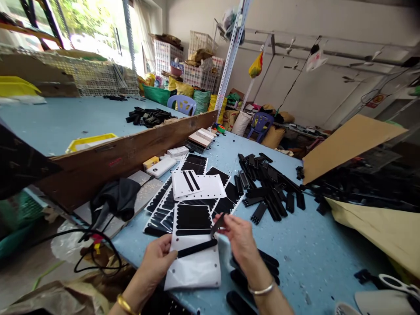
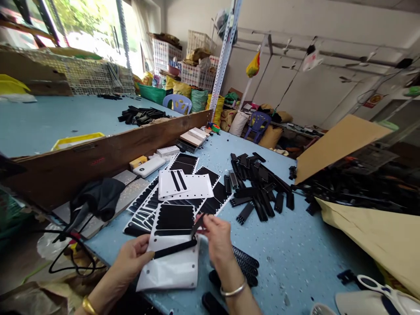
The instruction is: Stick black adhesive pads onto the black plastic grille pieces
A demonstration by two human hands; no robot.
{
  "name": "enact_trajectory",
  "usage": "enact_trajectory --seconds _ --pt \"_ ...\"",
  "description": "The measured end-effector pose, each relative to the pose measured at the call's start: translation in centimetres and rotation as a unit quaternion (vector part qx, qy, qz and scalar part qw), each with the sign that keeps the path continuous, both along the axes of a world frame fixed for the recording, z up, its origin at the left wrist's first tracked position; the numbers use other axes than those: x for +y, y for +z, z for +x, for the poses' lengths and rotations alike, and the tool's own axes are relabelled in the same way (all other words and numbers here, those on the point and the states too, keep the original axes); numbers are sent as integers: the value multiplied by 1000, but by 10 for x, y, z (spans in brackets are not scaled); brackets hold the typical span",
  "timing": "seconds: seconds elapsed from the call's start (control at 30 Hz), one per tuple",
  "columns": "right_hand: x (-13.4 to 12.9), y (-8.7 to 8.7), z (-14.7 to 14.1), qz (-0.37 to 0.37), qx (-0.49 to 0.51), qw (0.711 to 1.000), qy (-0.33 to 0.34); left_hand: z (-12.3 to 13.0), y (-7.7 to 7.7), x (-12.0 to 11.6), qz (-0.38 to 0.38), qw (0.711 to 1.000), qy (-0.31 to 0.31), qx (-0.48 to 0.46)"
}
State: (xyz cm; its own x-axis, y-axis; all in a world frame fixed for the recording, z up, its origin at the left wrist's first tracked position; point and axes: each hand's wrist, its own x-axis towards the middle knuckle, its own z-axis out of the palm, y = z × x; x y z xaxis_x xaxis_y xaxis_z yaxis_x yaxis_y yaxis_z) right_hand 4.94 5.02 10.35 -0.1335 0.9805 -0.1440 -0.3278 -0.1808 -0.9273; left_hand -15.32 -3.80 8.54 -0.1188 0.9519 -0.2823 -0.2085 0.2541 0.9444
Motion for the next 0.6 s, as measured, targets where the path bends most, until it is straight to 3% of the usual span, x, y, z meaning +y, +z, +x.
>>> enact_trajectory --seconds 0.1,0.2,0.3,0.37,0.43,0.5,0.6 --pt "16 24 35 15 43 995 -88 -16 -5 6 23 980 22 197" --pt "11 37 63 31 11 992 -119 -28 -6 8 28 910 87 404" --pt "-14 36 75 54 -100 986 -118 -24 5 5 82 875 162 450" --pt "-35 31 74 100 -208 967 -103 -7 17 1 119 884 176 417" --pt "-58 27 68 193 -315 926 -78 21 27 -3 114 931 95 333" --pt "-80 23 61 304 -389 868 -51 53 31 -8 71 975 -60 204" --pt "-106 17 57 426 -446 787 -24 93 27 -13 6 978 -202 43"
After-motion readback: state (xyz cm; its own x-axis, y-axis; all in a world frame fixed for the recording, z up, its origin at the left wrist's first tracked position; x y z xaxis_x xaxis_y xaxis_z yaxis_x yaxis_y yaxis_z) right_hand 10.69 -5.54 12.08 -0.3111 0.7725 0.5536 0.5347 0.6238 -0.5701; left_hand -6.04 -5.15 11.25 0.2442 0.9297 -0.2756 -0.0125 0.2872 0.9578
